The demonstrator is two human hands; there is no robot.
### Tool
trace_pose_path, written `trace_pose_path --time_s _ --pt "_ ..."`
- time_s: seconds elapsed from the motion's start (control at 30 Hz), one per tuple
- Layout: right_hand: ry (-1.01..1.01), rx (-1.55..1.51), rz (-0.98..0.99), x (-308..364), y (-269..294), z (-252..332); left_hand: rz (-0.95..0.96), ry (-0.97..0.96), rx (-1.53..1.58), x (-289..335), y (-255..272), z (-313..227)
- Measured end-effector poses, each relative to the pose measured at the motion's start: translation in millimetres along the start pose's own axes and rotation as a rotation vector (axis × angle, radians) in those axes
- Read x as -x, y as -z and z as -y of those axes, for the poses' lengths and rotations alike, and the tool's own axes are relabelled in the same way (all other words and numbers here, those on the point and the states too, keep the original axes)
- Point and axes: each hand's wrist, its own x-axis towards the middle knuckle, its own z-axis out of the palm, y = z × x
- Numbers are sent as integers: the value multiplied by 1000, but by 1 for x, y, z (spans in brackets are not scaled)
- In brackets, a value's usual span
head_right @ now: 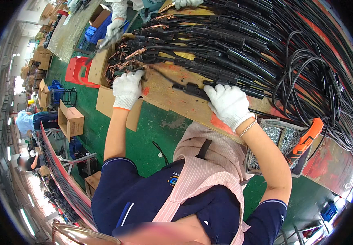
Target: The person secures plastic connectors to wiring harnesses with screws using an electric screwdriver.
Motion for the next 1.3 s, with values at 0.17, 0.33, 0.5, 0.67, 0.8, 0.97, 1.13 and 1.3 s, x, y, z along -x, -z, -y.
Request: trace_pose_path --time_s 0.17,0.33,0.5,0.67,0.8,0.97,1.13,1.3 --pt "4 -49 -41 -3 23 -5 26 -21 142 6 29 30" --pt "42 -63 -129 -23 61 9 -41 -22 593 20 69 58" --pt "361 57 -295 -66 82 58 -160 -183 560 35 112 53" --pt "488 -26 -486 -59 109 60 -207 46 887 75 145 36" --pt "475 128 -409 -39 130 77 -417 -89 916 68 155 -8" --pt "467 265 -705 -15 139 49 -228 10 1517 39 135 -55" --pt "345 -131 -962 45 134 2 276 -53 1841 21 133 -128" --pt "-89 -1867 -759 91 100 -26 476 -267 1851 23 149 -215"
